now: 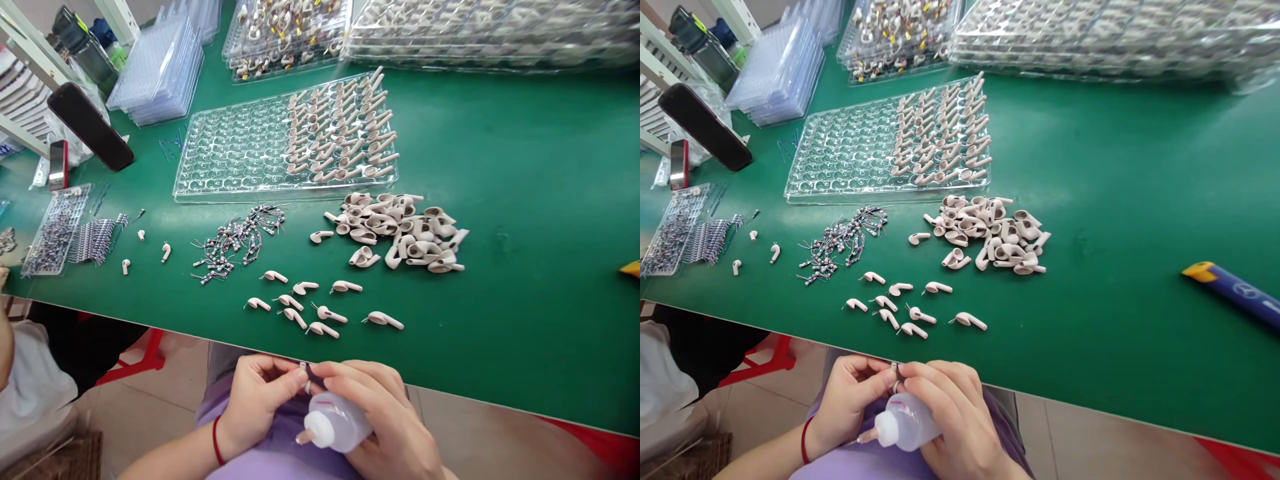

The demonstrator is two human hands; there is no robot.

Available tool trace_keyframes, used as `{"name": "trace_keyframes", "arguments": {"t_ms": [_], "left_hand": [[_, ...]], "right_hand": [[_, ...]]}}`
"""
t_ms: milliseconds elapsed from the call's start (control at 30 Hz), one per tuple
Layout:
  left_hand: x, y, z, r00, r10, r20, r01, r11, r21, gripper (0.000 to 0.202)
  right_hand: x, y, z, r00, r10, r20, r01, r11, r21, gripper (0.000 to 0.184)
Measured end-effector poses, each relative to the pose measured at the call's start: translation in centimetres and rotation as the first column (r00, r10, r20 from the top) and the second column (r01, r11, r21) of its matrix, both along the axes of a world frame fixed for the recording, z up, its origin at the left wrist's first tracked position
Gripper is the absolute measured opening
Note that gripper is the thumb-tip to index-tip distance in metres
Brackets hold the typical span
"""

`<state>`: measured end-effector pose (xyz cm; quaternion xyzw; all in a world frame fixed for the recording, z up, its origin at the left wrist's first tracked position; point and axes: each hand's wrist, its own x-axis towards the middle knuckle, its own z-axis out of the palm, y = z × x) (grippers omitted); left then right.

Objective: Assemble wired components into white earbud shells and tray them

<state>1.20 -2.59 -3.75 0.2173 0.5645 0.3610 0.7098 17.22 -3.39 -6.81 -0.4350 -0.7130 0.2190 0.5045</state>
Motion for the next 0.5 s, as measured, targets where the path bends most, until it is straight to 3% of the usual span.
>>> {"name": "trace_keyframes", "arguments": {"t_ms": [500], "left_hand": [[0.52, -0.01, -0.25, 0.998, 0.056, 0.010, -0.055, 0.998, -0.025, 0.026]], "right_hand": [[0.17, -0.14, 0.09, 1.000, 0.009, 0.009, -0.008, 1.000, -0.016, 0.027]]}}
